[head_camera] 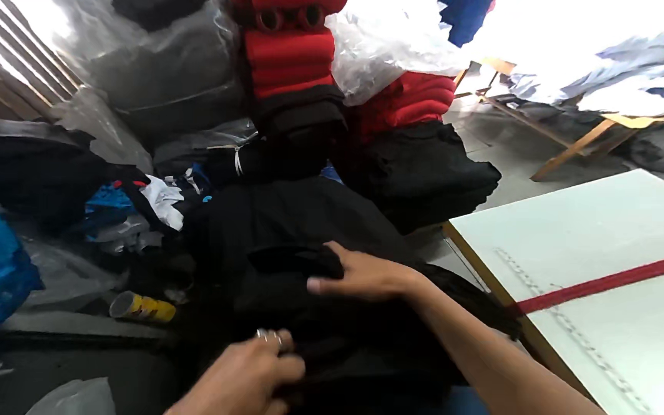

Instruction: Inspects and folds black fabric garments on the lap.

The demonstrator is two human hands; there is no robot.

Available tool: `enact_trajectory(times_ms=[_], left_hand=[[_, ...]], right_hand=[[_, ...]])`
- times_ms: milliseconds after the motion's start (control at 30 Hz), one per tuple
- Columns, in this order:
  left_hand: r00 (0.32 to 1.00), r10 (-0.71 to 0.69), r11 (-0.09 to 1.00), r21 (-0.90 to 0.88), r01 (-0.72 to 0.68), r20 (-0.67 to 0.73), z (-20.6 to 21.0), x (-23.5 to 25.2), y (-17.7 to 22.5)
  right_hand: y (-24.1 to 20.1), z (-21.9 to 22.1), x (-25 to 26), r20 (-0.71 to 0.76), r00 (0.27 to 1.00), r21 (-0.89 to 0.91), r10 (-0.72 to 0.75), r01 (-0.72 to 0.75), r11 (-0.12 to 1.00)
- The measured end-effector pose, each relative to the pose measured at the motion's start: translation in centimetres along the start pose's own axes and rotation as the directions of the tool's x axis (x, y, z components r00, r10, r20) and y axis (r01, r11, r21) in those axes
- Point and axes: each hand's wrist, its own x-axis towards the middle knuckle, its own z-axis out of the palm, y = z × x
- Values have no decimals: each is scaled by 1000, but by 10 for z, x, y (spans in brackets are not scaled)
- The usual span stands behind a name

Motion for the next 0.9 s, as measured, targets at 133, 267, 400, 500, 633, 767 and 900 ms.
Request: enact_trajectory(times_ms=[133,267,400,500,633,767,900], left_hand=[[927,51,995,102,-14,-371,-32,41,-29],[818,131,985,166,-44,-560,6,58,0],[1000,-19,999,35,18,25,43,16,36],[980,-89,996,22,87,175,28,-4,35],[998,60,993,-103,-63,-34,-20,7,-2],[915,23,1000,10,-21,-403,-38,50,-32],[735,107,988,156,-1,-669,17,61,-6]], right_hand=[[-47,23,-18,22,996,-331,84,-72,941],[-11,6,7,-131,962,-102,239,-253,962],[11,-11,25,0,976,98,216,-215,972],[6,-6,20,-7,983,21,185,-184,983],[-20,9,-8,85,996,-123,36,-26,992],[-42,24,-17,-29,995,-262,96,-101,960],[-2,2,14,-77,971,-1,228,-229,973]])
